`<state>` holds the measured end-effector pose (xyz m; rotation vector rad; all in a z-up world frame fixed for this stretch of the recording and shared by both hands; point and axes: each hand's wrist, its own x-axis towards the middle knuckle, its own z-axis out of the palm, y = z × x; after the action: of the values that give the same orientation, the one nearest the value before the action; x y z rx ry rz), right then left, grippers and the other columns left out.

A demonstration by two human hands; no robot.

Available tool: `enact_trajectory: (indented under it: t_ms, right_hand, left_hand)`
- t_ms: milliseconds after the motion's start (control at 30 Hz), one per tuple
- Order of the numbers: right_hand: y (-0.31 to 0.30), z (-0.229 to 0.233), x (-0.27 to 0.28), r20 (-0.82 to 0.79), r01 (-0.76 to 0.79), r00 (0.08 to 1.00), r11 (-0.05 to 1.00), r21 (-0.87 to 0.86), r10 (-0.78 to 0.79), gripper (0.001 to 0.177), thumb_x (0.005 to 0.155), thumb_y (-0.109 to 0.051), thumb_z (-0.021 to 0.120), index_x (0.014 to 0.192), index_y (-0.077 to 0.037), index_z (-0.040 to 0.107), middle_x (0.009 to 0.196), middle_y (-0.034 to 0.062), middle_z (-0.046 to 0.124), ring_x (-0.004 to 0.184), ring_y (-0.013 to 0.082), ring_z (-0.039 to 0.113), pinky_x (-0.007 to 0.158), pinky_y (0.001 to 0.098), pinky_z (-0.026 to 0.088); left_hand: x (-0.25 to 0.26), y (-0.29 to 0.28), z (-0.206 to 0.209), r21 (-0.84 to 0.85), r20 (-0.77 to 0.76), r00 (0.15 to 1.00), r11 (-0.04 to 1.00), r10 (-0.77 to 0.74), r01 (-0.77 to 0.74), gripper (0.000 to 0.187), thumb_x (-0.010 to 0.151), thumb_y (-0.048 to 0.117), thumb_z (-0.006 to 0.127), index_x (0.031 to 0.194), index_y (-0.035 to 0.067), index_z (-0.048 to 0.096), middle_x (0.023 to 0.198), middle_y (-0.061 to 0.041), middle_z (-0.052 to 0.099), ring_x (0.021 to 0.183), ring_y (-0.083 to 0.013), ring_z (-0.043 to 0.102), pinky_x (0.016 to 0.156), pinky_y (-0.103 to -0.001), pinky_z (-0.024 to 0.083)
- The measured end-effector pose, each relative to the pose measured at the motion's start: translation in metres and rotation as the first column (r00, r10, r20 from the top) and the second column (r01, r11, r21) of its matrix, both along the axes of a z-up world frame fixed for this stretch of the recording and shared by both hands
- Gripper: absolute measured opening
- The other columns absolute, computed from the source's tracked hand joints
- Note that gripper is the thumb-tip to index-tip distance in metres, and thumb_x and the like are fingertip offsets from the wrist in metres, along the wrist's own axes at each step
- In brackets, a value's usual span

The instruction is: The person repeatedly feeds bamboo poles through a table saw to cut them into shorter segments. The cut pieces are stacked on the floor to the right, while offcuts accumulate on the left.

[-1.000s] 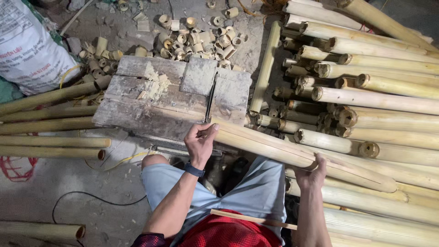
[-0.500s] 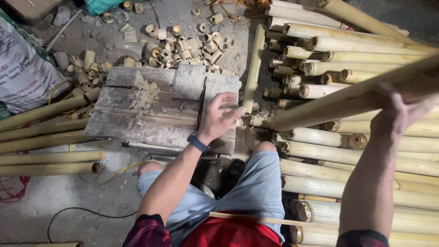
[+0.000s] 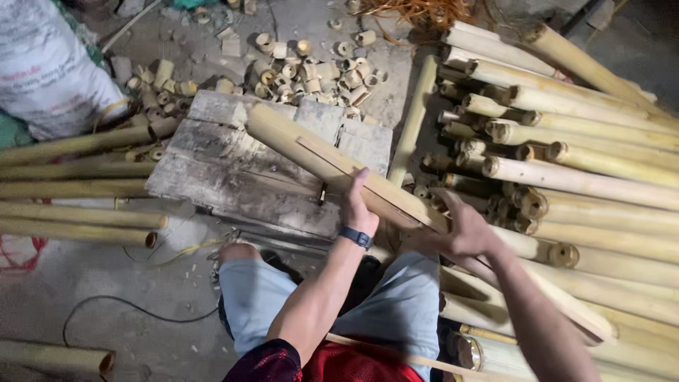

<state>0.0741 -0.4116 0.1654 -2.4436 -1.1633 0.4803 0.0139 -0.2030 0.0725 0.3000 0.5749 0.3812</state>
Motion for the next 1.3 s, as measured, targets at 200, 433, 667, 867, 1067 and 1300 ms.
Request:
enact_trajectory:
  t_ms: [200,433,667,867,1067,1300]
  right_hand:
    - [0.043,-0.063,-0.054,0.648,0.207,0.746,0.978,-0.008,-0.152,0.098,0.065,-0.031,0.083,0.150,-0.003,0.042,0.127,0.0176,0.062,0.119,0.0344,0.061,0.103,0.0470,0.049]
    - [0.048,-0.091,-0.010,0.415,0.250,0.900,0.937,-0.244,-0.132,0.080,0.062,-0.040,0.088,0.126,-0.009,0.050,0.116,0.0116,0.065,0.110,0.0319,0.065,0.096,0.0456,0.050]
    - [0.045,-0.114,0.006,0.344,0.208,0.933,0.938,-0.276,-0.105,0.086,0.053,-0.041,0.093,0.122,-0.013,0.052,0.121,0.0105,0.063,0.116,0.0326,0.061,0.096,0.0494,0.049]
    - [0.043,-0.126,0.022,0.449,0.244,0.891,0.905,-0.349,-0.068,0.083,0.057,-0.029,0.089,0.129,-0.014,0.051,0.122,0.0084,0.063,0.115,0.0315,0.062,0.101,0.0488,0.049]
    - [0.045,-0.127,0.032,0.440,0.241,0.895,0.909,-0.339,-0.073,0.082,0.056,-0.026,0.088,0.129,-0.015,0.052,0.119,0.0075,0.063,0.114,0.0312,0.062,0.100,0.0479,0.049]
    - [0.049,-0.123,0.038,0.404,0.249,0.910,0.904,-0.349,-0.094,0.081,0.053,-0.024,0.088,0.126,-0.016,0.055,0.117,0.0064,0.064,0.115,0.0302,0.062,0.098,0.0466,0.050]
  left_hand:
    - [0.014,-0.034,-0.019,-0.028,-0.201,0.979,0.999,0.031,-0.037,0.071,0.070,0.038,0.084,0.131,0.008,0.062,0.125,-0.008,0.065,0.110,-0.0236,0.063,0.090,-0.044,0.056]
    - [-0.035,0.029,-0.074,0.665,-0.272,0.957,0.738,0.099,0.112,0.114,0.070,0.027,0.101,0.150,-0.009,0.027,0.153,-0.030,0.030,0.141,-0.0380,0.032,0.114,-0.053,0.028]
    - [-0.074,0.201,-0.106,0.624,-0.386,0.913,-0.692,0.133,0.364,0.101,0.068,0.045,0.087,0.150,0.008,0.041,0.159,-0.019,0.035,0.150,-0.0400,0.025,0.122,-0.059,0.016]
    - [-0.043,0.218,-0.134,0.709,-0.375,0.925,-0.662,-0.058,0.245,0.074,0.096,0.043,0.062,0.152,0.001,0.038,0.154,-0.020,0.040,0.145,-0.0398,0.032,0.123,-0.056,0.022]
    - [-0.028,0.219,-0.140,0.702,-0.382,0.924,-0.658,-0.025,0.272,0.060,0.100,0.037,0.057,0.147,0.003,0.043,0.151,-0.018,0.044,0.143,-0.0374,0.036,0.122,-0.053,0.024]
    - [-0.025,0.218,-0.123,0.705,-0.365,0.931,-0.658,-0.016,0.265,0.054,0.100,0.037,0.055,0.143,0.005,0.047,0.146,-0.018,0.047,0.140,-0.0375,0.039,0.121,-0.053,0.027]
